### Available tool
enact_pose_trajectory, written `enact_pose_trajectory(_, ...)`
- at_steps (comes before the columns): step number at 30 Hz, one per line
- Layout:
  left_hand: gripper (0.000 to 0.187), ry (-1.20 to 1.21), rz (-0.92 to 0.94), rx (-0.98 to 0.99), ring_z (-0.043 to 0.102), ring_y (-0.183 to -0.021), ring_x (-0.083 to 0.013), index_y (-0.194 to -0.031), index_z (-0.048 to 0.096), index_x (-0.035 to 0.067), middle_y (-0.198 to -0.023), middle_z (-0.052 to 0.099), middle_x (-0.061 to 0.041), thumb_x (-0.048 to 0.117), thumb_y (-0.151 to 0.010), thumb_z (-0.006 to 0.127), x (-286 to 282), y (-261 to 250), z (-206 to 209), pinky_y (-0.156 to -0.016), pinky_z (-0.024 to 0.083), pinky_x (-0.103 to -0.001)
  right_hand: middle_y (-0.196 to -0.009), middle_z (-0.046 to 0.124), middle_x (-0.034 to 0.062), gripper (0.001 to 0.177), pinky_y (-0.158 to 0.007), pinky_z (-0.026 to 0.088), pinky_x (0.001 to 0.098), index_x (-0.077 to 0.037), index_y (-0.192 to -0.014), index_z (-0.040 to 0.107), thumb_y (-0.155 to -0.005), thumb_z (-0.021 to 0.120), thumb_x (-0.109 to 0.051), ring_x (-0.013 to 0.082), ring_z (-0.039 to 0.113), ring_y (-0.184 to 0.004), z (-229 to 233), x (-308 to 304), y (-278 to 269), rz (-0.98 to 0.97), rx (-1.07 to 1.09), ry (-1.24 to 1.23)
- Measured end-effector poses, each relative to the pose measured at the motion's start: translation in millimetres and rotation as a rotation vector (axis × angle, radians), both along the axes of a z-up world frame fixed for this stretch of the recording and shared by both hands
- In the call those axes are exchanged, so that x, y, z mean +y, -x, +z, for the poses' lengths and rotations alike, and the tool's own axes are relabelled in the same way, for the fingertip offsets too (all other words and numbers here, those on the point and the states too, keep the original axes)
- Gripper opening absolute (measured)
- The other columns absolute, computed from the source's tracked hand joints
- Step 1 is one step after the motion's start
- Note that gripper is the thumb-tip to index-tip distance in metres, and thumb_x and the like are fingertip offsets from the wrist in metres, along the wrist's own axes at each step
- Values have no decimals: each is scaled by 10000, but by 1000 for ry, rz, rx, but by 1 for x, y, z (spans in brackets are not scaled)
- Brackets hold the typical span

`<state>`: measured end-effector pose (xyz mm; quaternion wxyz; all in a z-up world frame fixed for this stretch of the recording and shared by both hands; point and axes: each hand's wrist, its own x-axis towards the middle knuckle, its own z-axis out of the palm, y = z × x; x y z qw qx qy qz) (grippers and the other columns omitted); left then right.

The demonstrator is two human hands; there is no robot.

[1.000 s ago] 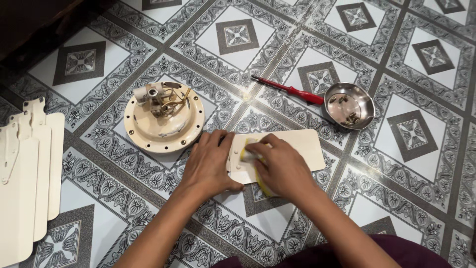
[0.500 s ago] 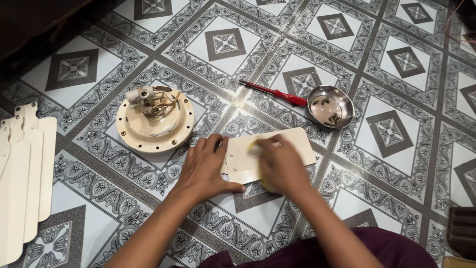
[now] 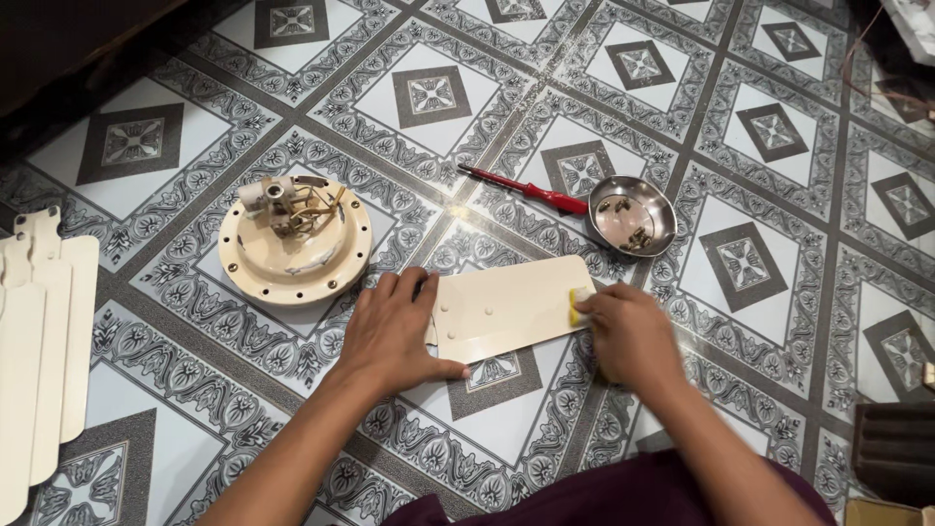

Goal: The person sits on the floor and uses a red screwdriver to tighten screws on a ceiling fan motor housing. They then wipe a fan blade with a yellow cloth.

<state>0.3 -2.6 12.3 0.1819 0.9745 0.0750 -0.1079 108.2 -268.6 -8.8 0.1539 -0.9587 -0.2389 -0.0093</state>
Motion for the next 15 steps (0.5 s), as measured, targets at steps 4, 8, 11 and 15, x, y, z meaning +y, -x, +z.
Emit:
enact_pose_trajectory(4,1299,-14,-5,19,399,-1352,-241,-1501,385,52,-1471,426,-67,649,-485,932,1,-1,-1,-1118,364,-401,-1108,714,102,284,-834,579,419,-122,-1081,799,-819,700,-78,306,704,-969,-7,36,29,182,106,-108)
enact_pose_trajectory(8,1294,-15,-27,6,333,-1430,-245,-1522,332,52,-1508,383,-95,660,-535,906,3,0,-11,-1202,270,-417,-1064,710,97,294,-836,558,420,-125,-1132,773,-846,707,-107,301,663,-951,-7,56,44,425,178,-95)
enact_pose_trajectory(11,1318,12,-31,-12,241,-1481,-248,-1578,246,50,-1560,308,-127,701,-599,842,2,2,-23,-1245,153,-423,-1127,718,89,235,-880,570,386,-167,-1099,793,-899,686,-106,263,659,-970,-8,48,23,337,104,-155)
enact_pose_trajectory(15,1295,-6,-53,-136,147,-1509,-267,-1600,178,42,-1642,247,-158,784,-677,701,-1,7,-43,-1225,65,-435,-1155,674,181,323,-842,546,454,-151,-1192,770,-899,634,-145,337,630,-1023,-15,23,-9,-38,-75,-78)
